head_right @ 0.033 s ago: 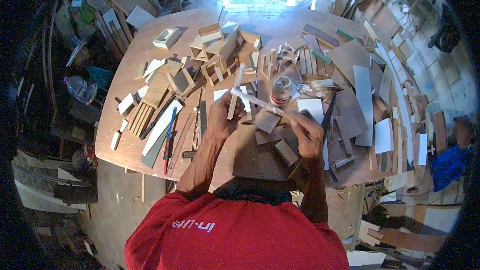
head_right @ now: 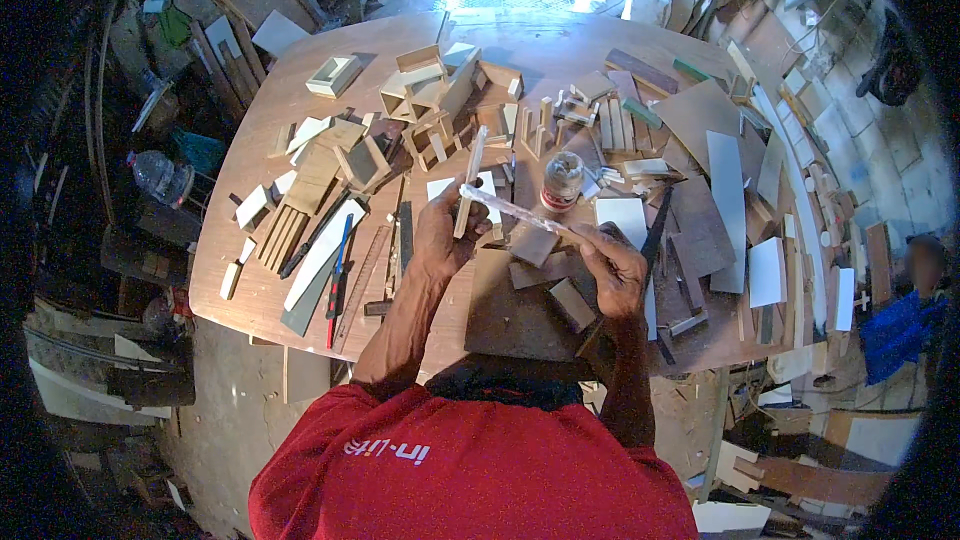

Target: The person applies glue to the edges of small wooden pieces and assembles them into a box, then uses a saw to trim the edge of a component.

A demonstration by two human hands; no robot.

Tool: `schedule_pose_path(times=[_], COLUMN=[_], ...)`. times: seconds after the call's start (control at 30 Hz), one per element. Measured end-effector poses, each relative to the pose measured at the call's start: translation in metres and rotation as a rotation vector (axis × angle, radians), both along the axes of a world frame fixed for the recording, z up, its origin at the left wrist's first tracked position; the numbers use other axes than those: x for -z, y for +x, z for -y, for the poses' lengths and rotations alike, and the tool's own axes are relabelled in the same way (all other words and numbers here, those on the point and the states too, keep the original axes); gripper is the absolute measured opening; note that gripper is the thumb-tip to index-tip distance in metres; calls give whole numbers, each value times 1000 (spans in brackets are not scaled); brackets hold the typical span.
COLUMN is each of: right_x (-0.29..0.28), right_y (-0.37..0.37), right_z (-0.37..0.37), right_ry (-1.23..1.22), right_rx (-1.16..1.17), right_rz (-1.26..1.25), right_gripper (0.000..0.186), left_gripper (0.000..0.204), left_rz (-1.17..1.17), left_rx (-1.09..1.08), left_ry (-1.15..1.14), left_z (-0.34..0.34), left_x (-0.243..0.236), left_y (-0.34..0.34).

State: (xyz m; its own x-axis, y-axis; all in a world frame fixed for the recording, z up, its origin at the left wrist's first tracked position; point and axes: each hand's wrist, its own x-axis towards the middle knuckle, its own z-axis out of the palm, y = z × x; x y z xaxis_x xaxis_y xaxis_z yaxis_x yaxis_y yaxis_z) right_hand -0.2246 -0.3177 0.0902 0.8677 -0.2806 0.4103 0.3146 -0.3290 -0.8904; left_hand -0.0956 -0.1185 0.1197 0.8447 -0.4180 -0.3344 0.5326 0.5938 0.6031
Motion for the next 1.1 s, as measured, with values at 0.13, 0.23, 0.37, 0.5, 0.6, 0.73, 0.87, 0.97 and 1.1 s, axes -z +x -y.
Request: schedule_pose_path(times=[0.13,0.23,0.37,0.5,0.6,0.73,0.87,0.97,1.1], right_x=[-1,3,9,-2,-13,-20,-30,-21,-10], right_y=[2,7,7,3,1,3,10,15,15], right_z=[-12,-17,-14,-12,-14,-16,-20,-16,-9], right_ry=[104,29,-108,-209,-159,-184,-176,-151,-96], right_rx=[62,124,179,230,251,262,223,183,71], right_rz=[51,41,80,99,76,69,-24,-36,-30], right_gripper=[24,25,24,22,22,23,24,24,23], left_gripper=[21,21,21,22,23,24,25,24,23], left_rz=[12,-10,-11,31,73,73,86,79,91], left_rx=[40,32,21,9,-7,-63,-41,-41,-36], left_ry=[-75,-90,-92,-68,-17,35,24,35,36], left_z=[-2,0,-2,-8,-5,-2,-2,-1,-4], left_x=[14,11,8,15,8,5,7,4,12], left_y=[4,2,2,7,4,1,2,1,6])
